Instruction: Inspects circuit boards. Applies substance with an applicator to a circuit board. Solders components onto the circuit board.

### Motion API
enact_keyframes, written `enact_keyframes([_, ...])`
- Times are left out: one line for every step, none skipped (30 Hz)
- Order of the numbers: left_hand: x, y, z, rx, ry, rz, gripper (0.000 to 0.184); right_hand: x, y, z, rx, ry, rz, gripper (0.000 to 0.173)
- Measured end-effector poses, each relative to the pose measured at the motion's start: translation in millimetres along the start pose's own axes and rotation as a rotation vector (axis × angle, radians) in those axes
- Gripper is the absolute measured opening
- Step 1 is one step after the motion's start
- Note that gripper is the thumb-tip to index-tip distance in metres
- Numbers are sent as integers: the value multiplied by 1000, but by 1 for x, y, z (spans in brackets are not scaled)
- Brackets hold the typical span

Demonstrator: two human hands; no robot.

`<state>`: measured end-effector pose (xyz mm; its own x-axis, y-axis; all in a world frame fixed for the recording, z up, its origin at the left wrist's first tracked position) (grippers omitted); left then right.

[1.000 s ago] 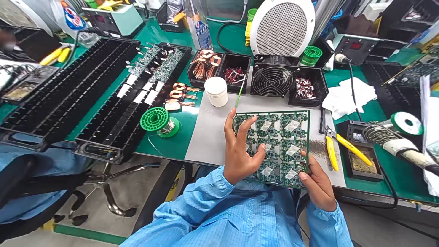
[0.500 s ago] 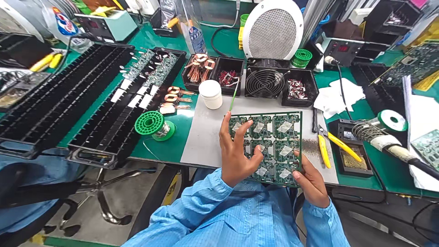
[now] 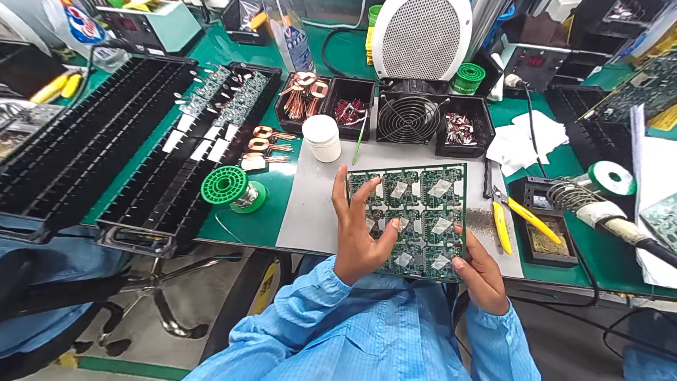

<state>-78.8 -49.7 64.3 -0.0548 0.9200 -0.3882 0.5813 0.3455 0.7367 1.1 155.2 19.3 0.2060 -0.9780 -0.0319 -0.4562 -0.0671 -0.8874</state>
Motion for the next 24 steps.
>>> enact_keyframes([-3,-2,1,-21,-3,69,65,0,0,0,1,4,-5,50])
enact_keyframes([-6,-4,3,-40,-2,126,71,-1,-1,-1,3,17,-14,50])
enact_keyframes([-7,-6,6,-52,-4,161,79,-2,-2,-1,2,36,-28,49])
enact_keyframes([-6,-7,8,-54,-12,183,87,-3,-3,-2,-2,60,-38,49])
enact_keyframes([-4,-7,12,-49,-33,198,94,-4,-3,-2,-4,82,-48,49])
enact_keyframes([-1,-5,16,-43,-60,207,98,-4,-3,-2,-5,97,-53,50])
enact_keyframes([2,-3,20,-31,-83,204,99,-4,-3,-2,-5,98,-56,50])
enact_keyframes([5,-1,23,-13,-94,181,97,-3,-3,-3,-3,95,-55,50])
enact_keyframes([7,1,25,8,-104,146,96,-3,-3,-3,2,94,-50,49])
enact_keyframes([9,2,27,23,-107,104,95,-3,-2,-3,4,93,-51,49])
enact_keyframes([10,2,28,28,-111,70,95,-3,-2,-3,2,90,-50,50])
enact_keyframes([12,1,28,29,-118,59,95,-3,-2,-3,0,90,-46,50])
enact_keyframes([12,0,29,28,-123,55,95,-3,-2,-3,-1,90,-40,50])
enact_keyframes([12,0,29,29,-125,53,94,-3,-2,-3,-1,90,-35,50])
enact_keyframes([13,-1,29,29,-124,53,93,-3,-2,-3,-1,89,-30,50])
enact_keyframes([13,-1,29,27,-122,56,92,-3,-2,-2,-1,87,-27,50])
enact_keyframes([14,-2,30,23,-121,64,92,-3,-2,-2,0,84,-25,50])
enact_keyframes([14,-2,30,20,-118,72,91,-3,-1,-2,0,82,-15,51])
enact_keyframes([14,-2,29,20,-117,76,91,-3,-1,-1,-2,80,3,52])
enact_keyframes([14,-3,29,20,-118,76,90,-3,-1,-1,-4,81,24,52])
enact_keyframes([15,-2,29,21,-114,70,89,-3,-1,0,-3,83,37,52])
enact_keyframes([15,-2,29,22,-108,56,87,-4,0,0,0,86,44,52])
enact_keyframes([15,-2,29,21,-99,35,85,-4,0,0,3,85,50,52])
enact_keyframes([15,-1,29,23,-90,19,83,-3,0,0,6,84,55,52])
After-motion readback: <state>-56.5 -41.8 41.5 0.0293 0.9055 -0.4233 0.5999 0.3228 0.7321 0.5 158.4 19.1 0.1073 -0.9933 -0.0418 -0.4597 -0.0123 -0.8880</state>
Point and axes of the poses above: each hand's wrist, its own z-axis away from the middle knuckle, its own x-axis out of the palm, y = z × x, the point moved 8 cm from there along -z, towards the middle knuckle, and after that the axes turned 5 degrees about -y, right-handed, at the moved point
